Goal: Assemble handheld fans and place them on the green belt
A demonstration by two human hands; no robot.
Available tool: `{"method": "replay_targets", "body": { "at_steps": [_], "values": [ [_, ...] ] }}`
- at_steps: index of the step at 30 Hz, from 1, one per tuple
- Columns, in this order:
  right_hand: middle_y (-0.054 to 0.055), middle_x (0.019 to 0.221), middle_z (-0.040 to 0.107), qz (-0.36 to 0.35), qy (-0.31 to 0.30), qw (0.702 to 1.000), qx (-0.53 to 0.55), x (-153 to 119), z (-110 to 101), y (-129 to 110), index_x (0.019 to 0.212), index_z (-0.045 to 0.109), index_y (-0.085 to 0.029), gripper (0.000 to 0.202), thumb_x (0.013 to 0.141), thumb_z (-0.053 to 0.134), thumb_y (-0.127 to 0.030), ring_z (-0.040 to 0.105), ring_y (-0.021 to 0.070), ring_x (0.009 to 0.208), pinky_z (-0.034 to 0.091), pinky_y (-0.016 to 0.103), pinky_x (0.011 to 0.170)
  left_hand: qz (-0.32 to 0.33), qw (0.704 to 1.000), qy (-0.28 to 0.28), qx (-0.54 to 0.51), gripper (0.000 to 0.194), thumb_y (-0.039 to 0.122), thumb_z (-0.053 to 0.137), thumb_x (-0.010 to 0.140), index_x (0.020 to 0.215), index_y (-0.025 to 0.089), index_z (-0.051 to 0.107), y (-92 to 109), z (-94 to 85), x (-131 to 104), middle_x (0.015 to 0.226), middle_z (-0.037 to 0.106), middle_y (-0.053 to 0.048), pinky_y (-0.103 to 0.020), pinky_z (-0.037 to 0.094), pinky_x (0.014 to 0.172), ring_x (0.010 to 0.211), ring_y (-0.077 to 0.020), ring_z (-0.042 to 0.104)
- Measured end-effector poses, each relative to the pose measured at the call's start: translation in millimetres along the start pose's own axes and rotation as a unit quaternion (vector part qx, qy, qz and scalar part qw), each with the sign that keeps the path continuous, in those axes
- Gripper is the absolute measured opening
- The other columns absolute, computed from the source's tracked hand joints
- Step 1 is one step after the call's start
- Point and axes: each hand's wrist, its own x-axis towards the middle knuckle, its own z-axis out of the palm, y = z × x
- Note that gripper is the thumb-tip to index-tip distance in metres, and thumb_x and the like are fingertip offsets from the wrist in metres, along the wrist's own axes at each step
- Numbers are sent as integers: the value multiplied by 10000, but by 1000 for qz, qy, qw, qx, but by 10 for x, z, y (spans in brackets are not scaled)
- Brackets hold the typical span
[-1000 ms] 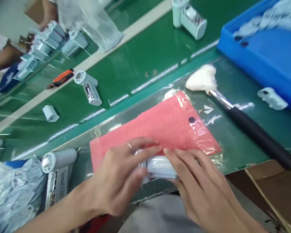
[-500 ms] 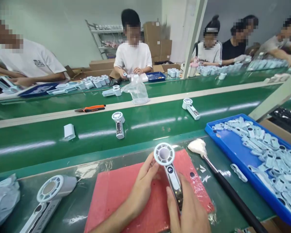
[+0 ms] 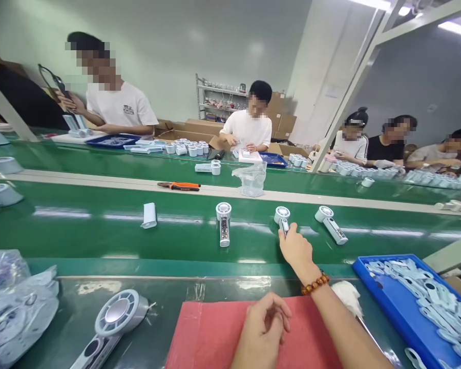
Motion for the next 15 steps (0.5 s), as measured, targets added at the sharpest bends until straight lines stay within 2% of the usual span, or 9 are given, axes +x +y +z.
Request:
{"method": "replay_targets", "body": {
  "at_steps": [3, 5, 8, 11, 13, 15],
  "values": [
    [120, 1374, 641, -26, 31, 999, -3, -60, -21, -252, 1393, 619, -173, 452, 1047, 666, -461, 663, 260, 1200, 585, 501, 1028, 53, 997, 58, -1, 144, 230, 544, 968, 885, 188, 654, -27, -5, -13, 711, 587, -7, -248, 397, 639, 683, -148, 531],
    [130, 1446, 601, -79, 31, 996, 11, -143, -26, -487, 1439, 594, -186, 483, 1048, 662, -462, 630, 282, 1269, 561, 531, 1072, 103, 988, 111, -10, 194, 301, 523, 1030, 930, 195, 650, 4, -20, -41, 745, 590, -14, -261, 409, 668, 712, -158, 536],
    [111, 1341, 655, -185, -48, 980, 55, -302, 48, -910, 1410, 610, -185, 466, 1058, 645, -488, 682, 234, 1132, 609, 457, 973, 207, 958, 196, -21, 345, 401, 419, 1116, 910, 204, 614, 68, -40, -89, 792, 568, -25, -285, 424, 716, 745, -167, 524],
    [95, 1250, 684, -229, -119, 963, 82, -469, 139, -1245, 1353, 636, -169, 447, 1048, 662, -495, 698, 211, 1047, 623, 423, 916, 279, 935, 219, -26, 406, 438, 362, 1147, 887, 212, 578, 107, -64, -123, 816, 539, -26, -296, 427, 743, 769, -172, 514],
    [97, 1258, 682, -232, -129, 959, 96, -544, 133, -1314, 1347, 638, -167, 439, 1047, 665, -486, 695, 218, 1072, 617, 439, 940, 286, 933, 217, -16, 351, 419, 394, 1144, 920, 220, 578, 133, -99, -136, 836, 540, -23, -300, 437, 763, 784, -177, 520],
    [93, 1240, 685, -237, -129, 956, 113, -586, 58, -1215, 1338, 639, -166, 432, 1053, 653, -491, 695, 214, 1057, 615, 435, 936, 278, 935, 220, 5, 262, 357, 431, 1134, 962, 231, 582, 179, -147, -136, 870, 558, -25, -306, 452, 795, 822, -186, 540]
  ]
}}
